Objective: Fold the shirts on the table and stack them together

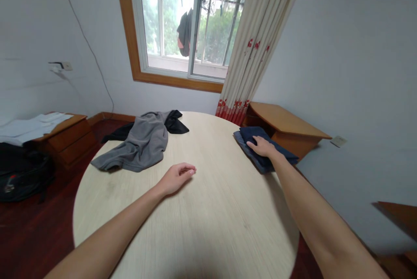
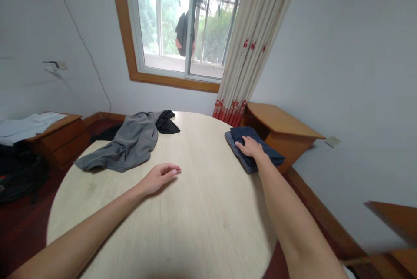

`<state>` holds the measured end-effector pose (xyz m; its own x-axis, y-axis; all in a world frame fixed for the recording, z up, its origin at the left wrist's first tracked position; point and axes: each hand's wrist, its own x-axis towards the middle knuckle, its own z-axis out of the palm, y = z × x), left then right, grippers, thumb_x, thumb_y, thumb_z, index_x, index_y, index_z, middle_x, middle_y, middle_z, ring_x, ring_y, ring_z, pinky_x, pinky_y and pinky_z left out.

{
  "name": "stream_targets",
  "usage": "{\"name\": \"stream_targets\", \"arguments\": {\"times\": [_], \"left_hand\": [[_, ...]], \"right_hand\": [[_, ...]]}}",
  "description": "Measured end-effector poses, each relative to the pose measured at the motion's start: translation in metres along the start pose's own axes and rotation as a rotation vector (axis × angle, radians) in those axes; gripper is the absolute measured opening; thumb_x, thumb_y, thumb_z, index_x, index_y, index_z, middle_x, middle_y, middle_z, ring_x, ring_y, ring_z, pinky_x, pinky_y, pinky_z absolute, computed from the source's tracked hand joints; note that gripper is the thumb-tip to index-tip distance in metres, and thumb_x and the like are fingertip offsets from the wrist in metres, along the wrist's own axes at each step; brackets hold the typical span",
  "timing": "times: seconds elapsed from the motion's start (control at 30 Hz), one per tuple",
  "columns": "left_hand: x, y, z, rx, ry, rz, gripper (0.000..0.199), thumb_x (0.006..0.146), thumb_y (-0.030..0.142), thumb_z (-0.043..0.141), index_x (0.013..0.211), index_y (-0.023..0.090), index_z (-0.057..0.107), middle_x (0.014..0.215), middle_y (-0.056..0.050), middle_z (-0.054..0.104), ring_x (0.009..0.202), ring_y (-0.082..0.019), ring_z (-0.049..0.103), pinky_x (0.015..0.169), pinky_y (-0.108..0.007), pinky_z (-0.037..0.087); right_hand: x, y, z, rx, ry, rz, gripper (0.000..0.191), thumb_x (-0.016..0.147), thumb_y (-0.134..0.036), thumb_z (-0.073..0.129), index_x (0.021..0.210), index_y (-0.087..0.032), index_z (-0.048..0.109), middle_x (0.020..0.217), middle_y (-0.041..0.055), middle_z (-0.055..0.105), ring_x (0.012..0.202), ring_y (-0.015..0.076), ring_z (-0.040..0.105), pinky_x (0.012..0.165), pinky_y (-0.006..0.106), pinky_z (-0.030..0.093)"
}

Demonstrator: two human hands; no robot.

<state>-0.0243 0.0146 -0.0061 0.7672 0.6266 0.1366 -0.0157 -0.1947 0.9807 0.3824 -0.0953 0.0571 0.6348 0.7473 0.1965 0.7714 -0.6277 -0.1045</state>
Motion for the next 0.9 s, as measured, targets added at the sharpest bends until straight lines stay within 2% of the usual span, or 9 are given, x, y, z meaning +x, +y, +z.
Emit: {"name": "stream_targets", "arguments": {"times": [0.1,0.17,0.23,0.3,0.43,0.53,0.63,0.73,0.9], "left_hand": [[0.011,0.014,-0.004,0.283,-0.002,0.063,0.037,0.083,0.051,0.066,0.098,0.019,0.076,0.097,-0.01,0.077,0.085,-0.025,0.072,0.08,-0.037,0.054],[0.025,0.027,-0.013,0.513,0.014,0.108,0.033,0.085,0.048,0.064,0.097,0.021,0.078,0.096,-0.01,0.078,0.082,-0.026,0.071,0.078,-0.038,0.053],[0.041,0.037,-0.026,0.757,0.035,0.157,0.03,0.086,0.042,0.062,0.1,0.021,0.078,0.105,-0.011,0.077,0.096,-0.03,0.07,0.088,-0.04,0.051],[0.051,0.04,-0.04,0.977,0.092,0.175,0.031,0.087,0.037,0.059,0.108,0.02,0.076,0.12,-0.012,0.072,0.114,-0.033,0.064,0.1,-0.044,0.046],[0.05,0.022,-0.065,1.217,0.256,0.004,0.042,0.09,0.034,0.057,0.127,0.016,0.065,0.148,-0.019,0.052,0.137,-0.036,0.047,0.111,-0.053,0.034],[0.039,0.004,-0.077,1.272,0.255,-0.119,0.048,0.091,0.04,0.056,0.132,0.015,0.06,0.158,-0.022,0.039,0.146,-0.036,0.035,0.114,-0.055,0.03],[0.033,0.0,-0.083,1.295,0.293,-0.152,0.056,0.091,0.044,0.056,0.14,0.016,0.054,0.159,-0.022,0.036,0.145,-0.035,0.036,0.111,-0.052,0.036],[0.033,0.005,-0.09,1.315,0.358,-0.215,0.057,0.09,0.044,0.055,0.139,0.016,0.054,0.147,-0.023,0.05,0.132,-0.038,0.049,0.1,-0.05,0.046],[0.037,0.011,-0.104,1.257,0.436,-0.3,0.034,0.093,0.032,0.048,0.116,0.017,0.068,0.12,-0.017,0.068,0.108,-0.033,0.065,0.088,-0.04,0.051]], "right_hand": [[-0.023,-0.026,-0.001,-0.001,0.004,-0.034,0.06,0.1,-0.051,0.039,0.148,-0.017,0.047,0.159,0.0183,0.037,0.148,0.0318,0.033,0.116,0.059,0.027],[-0.041,-0.053,0.001,0.052,0.034,-0.14,0.057,0.1,-0.05,0.038,0.147,-0.018,0.049,0.158,0.0168,0.04,0.147,0.03,0.034,0.118,0.056,0.025],[-0.059,-0.084,0.007,0.123,0.011,-0.234,0.056,0.099,-0.049,0.041,0.144,-0.017,0.052,0.155,0.0169,0.044,0.146,0.0298,0.037,0.118,0.053,0.025],[-0.077,-0.114,0.018,0.182,-0.073,-0.304,0.057,0.097,-0.049,0.048,0.141,-0.014,0.055,0.151,0.0191,0.048,0.143,0.0313,0.041,0.118,0.051,0.027],[-0.106,-0.151,0.04,0.249,-0.188,-0.345,0.058,0.093,-0.049,0.056,0.14,-0.015,0.057,0.15,0.0184,0.051,0.14,0.0321,0.045,0.115,0.05,0.032],[-0.12,-0.156,0.049,0.261,-0.187,-0.299,0.059,0.096,-0.049,0.051,0.144,-0.014,0.053,0.157,0.0188,0.041,0.147,0.0335,0.035,0.118,0.055,0.026],[-0.125,-0.149,0.053,0.295,-0.201,-0.298,0.059,0.098,-0.047,0.049,0.146,-0.014,0.05,0.16,0.0171,0.035,0.15,0.0316,0.029,0.121,0.055,0.02],[-0.124,-0.14,0.054,0.332,-0.22,-0.33,0.056,0.098,-0.046,0.05,0.146,-0.017,0.051,0.161,0.0148,0.035,0.151,0.0285,0.028,0.122,0.051,0.018],[-0.119,-0.134,0.056,0.339,-0.248,-0.341,0.059,0.096,-0.045,0.052,0.148,-0.015,0.05,0.161,0.0144,0.034,0.152,0.0279,0.026,0.122,0.049,0.017]]}}
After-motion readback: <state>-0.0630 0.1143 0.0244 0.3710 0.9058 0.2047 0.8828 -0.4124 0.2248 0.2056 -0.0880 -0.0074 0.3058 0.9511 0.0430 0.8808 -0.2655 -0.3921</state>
